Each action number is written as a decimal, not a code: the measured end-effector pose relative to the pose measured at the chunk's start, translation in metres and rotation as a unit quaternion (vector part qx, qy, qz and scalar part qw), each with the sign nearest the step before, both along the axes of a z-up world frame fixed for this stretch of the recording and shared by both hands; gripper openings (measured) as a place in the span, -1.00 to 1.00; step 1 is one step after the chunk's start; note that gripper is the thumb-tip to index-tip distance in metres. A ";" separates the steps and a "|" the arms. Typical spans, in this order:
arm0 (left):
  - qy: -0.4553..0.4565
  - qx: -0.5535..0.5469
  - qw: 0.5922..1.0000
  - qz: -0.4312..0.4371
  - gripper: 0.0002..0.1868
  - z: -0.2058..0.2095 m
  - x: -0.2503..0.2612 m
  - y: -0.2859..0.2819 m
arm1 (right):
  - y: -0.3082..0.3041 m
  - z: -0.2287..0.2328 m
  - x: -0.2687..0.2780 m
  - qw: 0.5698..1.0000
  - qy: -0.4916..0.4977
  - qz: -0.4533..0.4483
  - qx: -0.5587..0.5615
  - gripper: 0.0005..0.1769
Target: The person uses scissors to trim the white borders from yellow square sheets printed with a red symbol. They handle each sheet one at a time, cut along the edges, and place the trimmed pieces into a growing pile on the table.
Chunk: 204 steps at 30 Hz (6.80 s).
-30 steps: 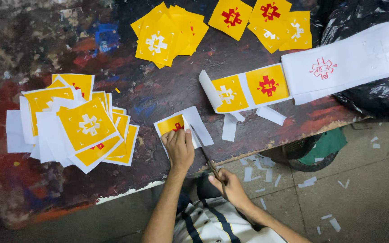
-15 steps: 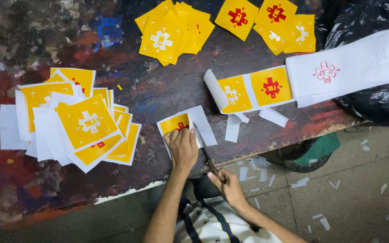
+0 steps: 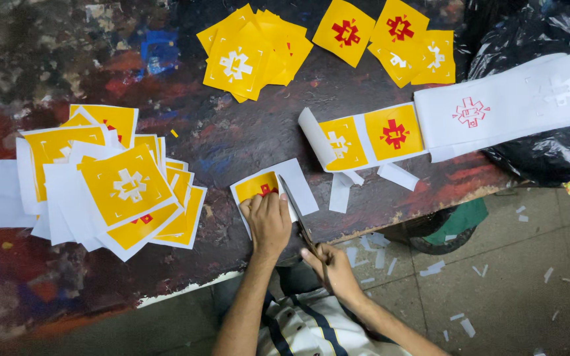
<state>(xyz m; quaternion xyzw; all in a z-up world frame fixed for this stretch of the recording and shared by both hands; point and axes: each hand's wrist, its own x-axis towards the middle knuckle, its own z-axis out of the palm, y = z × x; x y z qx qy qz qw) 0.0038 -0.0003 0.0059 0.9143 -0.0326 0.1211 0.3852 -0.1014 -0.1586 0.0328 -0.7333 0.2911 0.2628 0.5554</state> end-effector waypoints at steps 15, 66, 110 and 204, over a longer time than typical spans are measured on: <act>-0.020 0.026 0.999 -0.030 -0.82 0.028 0.004 0.021 | -0.003 0.024 0.022 0.992 0.050 -0.064 0.101 -0.53; 0.051 0.058 0.997 0.028 -0.85 0.017 -0.043 0.001 | -0.080 0.016 -0.060 0.984 0.062 0.059 0.158 -0.53; 0.002 -0.096 0.993 0.067 -0.88 -0.005 -0.052 0.015 | -0.004 -0.012 -0.029 0.989 -0.095 0.105 -0.039 -0.38; 0.025 -0.112 0.993 0.039 -0.71 -0.025 -0.006 0.051 | -0.041 0.025 -0.030 0.957 -0.025 0.252 -0.144 -0.41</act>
